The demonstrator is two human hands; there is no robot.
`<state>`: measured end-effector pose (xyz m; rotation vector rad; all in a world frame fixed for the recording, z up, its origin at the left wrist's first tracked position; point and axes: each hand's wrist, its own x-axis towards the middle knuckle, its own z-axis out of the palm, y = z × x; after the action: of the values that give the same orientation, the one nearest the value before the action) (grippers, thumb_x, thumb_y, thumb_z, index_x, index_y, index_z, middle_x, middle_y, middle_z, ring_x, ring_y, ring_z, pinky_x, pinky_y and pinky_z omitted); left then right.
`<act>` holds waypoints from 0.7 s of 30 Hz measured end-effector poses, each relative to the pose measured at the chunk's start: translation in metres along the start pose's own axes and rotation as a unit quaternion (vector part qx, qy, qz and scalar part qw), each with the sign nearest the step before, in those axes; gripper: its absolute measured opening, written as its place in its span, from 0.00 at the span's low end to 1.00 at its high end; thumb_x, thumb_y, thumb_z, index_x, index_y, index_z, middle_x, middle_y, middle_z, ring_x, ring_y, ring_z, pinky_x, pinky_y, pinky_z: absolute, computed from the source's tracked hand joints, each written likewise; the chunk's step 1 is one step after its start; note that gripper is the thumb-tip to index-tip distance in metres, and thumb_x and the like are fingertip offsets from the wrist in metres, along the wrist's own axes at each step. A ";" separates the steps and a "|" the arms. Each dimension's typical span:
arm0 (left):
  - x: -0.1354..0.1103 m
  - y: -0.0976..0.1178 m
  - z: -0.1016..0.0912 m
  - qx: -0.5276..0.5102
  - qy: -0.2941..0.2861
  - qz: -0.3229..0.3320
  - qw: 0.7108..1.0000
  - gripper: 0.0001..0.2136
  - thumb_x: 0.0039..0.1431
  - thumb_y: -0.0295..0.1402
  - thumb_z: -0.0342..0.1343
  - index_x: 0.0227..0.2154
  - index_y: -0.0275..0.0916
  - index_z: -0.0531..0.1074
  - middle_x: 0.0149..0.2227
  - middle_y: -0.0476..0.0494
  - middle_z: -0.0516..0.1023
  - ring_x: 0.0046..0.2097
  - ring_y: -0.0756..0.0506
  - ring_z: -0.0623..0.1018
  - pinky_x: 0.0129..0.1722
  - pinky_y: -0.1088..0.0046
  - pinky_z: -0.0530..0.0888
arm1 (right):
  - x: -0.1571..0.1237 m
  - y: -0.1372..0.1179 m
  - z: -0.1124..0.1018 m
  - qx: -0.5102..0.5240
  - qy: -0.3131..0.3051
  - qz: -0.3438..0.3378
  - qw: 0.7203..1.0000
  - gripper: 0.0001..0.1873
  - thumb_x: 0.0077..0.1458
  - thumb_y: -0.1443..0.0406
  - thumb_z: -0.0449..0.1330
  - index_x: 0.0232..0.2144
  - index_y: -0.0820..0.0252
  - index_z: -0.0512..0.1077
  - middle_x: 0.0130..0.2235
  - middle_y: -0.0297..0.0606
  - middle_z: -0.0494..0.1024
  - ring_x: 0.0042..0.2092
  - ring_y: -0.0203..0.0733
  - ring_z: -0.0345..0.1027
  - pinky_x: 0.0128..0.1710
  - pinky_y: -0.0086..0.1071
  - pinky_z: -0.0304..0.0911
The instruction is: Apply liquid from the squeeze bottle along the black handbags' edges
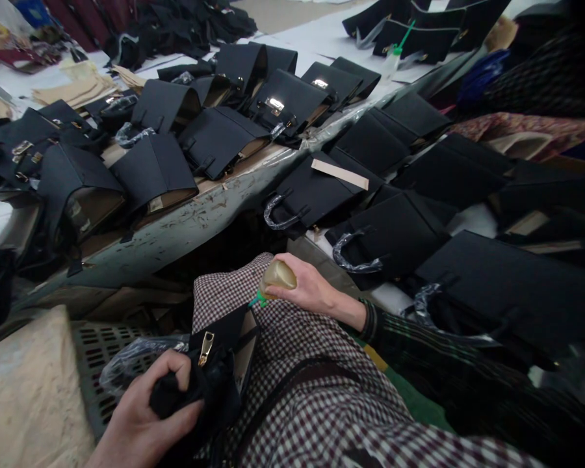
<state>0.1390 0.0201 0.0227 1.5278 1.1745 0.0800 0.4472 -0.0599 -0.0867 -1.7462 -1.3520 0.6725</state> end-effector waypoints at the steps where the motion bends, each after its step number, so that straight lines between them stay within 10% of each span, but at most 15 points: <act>1: 0.000 0.000 0.001 0.001 -0.005 0.002 1.000 0.16 0.46 0.41 0.66 0.25 0.43 0.62 0.26 0.54 0.67 0.29 0.49 0.64 0.28 0.75 0.64 | 0.001 0.000 0.000 -0.004 -0.009 0.005 1.000 0.27 0.55 0.54 0.69 0.51 0.58 0.67 0.49 0.43 0.77 0.47 0.49 0.72 0.50 0.43 0.68; 21: -0.004 -0.013 0.011 0.028 -0.052 0.029 0.998 0.13 0.50 0.38 0.63 0.25 0.43 0.62 0.28 0.54 0.69 0.32 0.48 0.66 0.32 0.75 0.64 | -0.027 0.004 -0.007 0.055 -0.086 0.065 0.993 0.23 0.55 0.55 0.69 0.47 0.58 0.69 0.40 0.36 0.77 0.39 0.44 0.71 0.41 0.36 0.67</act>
<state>0.1361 0.0074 0.0113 1.5974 1.0573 0.0060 0.4471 -0.0885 -0.0885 -1.7307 -1.2962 0.9724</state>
